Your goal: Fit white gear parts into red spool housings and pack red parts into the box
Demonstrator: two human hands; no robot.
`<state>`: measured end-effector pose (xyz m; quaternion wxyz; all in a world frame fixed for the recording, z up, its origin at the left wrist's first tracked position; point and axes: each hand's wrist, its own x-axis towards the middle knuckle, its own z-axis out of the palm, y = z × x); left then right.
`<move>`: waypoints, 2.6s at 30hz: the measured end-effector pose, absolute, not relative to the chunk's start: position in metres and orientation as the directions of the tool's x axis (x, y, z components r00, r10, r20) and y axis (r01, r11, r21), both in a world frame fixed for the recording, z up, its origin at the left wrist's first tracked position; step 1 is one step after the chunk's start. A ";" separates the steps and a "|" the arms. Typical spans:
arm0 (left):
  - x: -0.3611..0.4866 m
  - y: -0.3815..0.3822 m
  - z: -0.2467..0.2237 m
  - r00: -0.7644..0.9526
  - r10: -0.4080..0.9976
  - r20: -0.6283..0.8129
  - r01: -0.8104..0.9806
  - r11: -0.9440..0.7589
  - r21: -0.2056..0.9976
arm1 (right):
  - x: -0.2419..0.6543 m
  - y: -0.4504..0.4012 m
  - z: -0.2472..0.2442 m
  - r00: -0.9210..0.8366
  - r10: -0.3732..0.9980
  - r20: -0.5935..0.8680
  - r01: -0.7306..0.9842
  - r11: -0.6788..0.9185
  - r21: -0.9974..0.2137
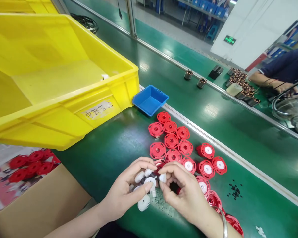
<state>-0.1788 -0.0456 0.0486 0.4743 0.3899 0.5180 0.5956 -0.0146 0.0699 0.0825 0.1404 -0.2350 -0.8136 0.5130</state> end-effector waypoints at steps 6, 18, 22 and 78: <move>-0.196 -0.049 0.041 -0.263 0.956 -0.129 -0.257 0.059 0.965 | -0.015 0.089 0.079 -0.849 0.520 0.095 0.296 0.616 -0.730; -0.186 -0.050 0.029 -0.224 0.973 -0.049 0.025 0.056 0.998 | -0.023 0.083 0.074 -0.954 0.295 0.048 0.226 0.817 -0.530; -0.185 -0.049 0.027 -0.219 0.975 -0.035 0.050 0.047 0.998 | -0.020 0.082 0.073 -0.959 0.282 0.035 0.227 0.836 -0.499; -0.180 -0.046 0.057 0.055 0.968 0.245 0.331 -0.249 0.910 | -0.005 0.061 0.090 -0.832 0.542 -0.121 0.299 0.254 -0.920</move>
